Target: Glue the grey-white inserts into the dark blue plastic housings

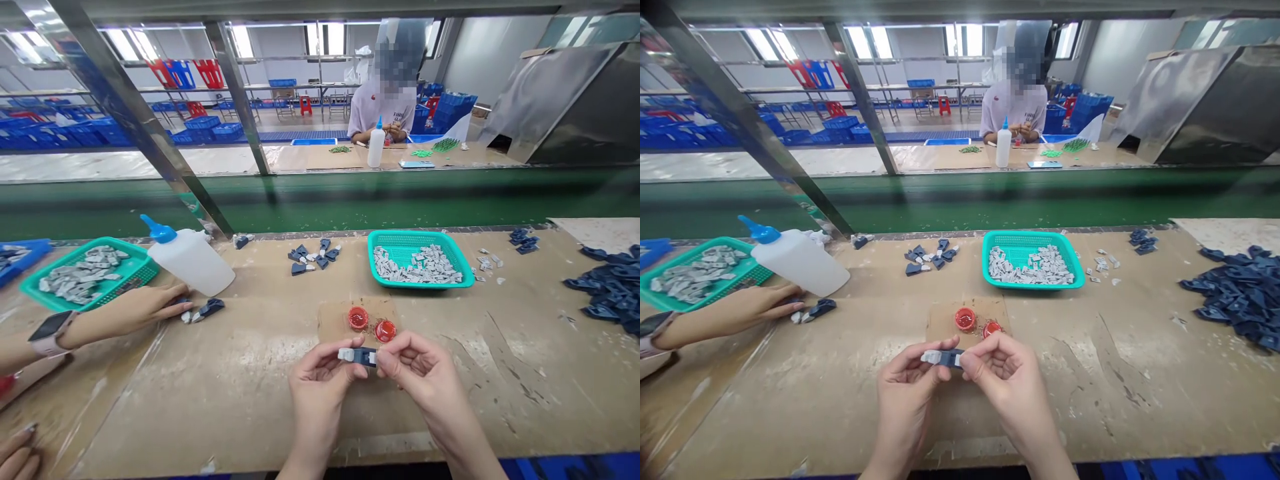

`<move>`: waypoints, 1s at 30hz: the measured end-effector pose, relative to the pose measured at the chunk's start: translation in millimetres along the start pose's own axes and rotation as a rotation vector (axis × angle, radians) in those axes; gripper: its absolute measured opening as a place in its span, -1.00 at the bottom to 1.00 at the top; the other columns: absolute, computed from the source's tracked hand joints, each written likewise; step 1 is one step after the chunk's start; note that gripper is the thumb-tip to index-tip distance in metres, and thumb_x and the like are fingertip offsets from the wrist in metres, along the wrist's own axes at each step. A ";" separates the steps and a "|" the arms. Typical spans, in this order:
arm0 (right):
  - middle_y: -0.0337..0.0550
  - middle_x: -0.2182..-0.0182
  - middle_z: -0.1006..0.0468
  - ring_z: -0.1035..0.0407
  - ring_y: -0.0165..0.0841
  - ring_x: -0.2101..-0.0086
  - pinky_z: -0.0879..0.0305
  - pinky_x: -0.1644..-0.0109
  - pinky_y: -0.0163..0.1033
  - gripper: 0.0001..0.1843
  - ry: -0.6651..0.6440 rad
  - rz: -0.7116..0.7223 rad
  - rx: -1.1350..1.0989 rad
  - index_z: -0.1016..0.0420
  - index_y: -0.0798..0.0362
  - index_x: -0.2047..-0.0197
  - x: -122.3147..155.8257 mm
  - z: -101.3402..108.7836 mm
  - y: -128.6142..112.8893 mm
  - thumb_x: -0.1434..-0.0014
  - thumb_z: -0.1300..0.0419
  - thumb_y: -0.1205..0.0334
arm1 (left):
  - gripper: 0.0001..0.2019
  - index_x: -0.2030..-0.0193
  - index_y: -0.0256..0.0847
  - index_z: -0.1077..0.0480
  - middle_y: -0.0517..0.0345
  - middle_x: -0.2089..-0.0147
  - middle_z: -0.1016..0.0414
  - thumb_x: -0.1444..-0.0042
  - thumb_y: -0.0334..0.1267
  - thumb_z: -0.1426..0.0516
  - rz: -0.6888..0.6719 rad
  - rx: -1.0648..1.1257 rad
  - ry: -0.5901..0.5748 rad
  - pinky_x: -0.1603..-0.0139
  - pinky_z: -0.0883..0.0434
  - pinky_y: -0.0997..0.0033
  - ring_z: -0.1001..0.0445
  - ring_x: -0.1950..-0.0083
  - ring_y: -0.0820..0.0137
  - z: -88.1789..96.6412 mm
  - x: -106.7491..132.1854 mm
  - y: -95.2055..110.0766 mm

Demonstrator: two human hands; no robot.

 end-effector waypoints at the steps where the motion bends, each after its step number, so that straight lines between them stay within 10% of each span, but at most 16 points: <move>1: -0.20 0.57 -0.54 -0.42 -0.37 0.50 -0.32 0.39 -0.32 -0.72 -0.003 -0.005 0.000 -0.50 0.05 0.48 -0.6 0.1 1.1 0.02 -0.40 0.04 | -0.77 0.38 -0.16 -0.59 0.04 0.28 -0.67 0.26 -0.45 -0.39 -0.003 0.003 0.002 0.36 -0.58 0.44 -0.64 0.30 0.23 -0.1 0.8 -0.3; 16: -0.22 0.55 -0.52 -0.32 -0.45 0.54 0.01 0.63 -0.45 -0.61 -0.247 -0.150 0.065 -0.36 0.04 0.26 4.5 0.5 -5.8 -0.09 -0.28 -0.11 | -0.89 0.42 -0.03 -0.61 0.10 0.43 -0.64 0.10 -0.36 -0.34 -0.247 -0.161 -0.047 0.41 -0.59 0.23 -0.62 0.40 0.19 -13.2 17.9 21.7; 21: -0.28 0.59 -0.48 -0.27 -0.47 0.59 0.00 0.64 -0.46 -0.60 -0.240 -0.143 -0.092 -0.30 0.01 0.28 5.4 -7.7 -0.9 -0.05 -0.32 -0.09 | -0.77 0.31 -0.01 -0.62 0.13 0.30 -0.66 0.17 -0.38 -0.36 -0.115 -0.114 -0.072 0.52 -0.57 0.29 -0.55 0.57 0.32 -11.4 15.9 20.1; 30: -0.17 0.49 -0.52 -0.37 -0.40 0.52 -0.20 0.52 -0.37 -0.52 -0.123 -0.090 0.007 -0.40 0.03 0.10 -4.1 4.1 -16.5 -0.26 0.01 -0.21 | -0.58 -0.14 -0.13 -0.41 -0.05 -0.07 -0.53 -0.11 -0.24 -0.22 0.121 -0.047 -0.177 -0.01 -0.50 0.33 -0.50 -0.08 0.21 0.1 2.8 3.6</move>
Point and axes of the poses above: each hand's wrist, its own x-axis away from the middle knuckle, its own z-axis out of the back of the hand, y = z × x, the point moved 2 cm from there along -x, towards the middle knuckle
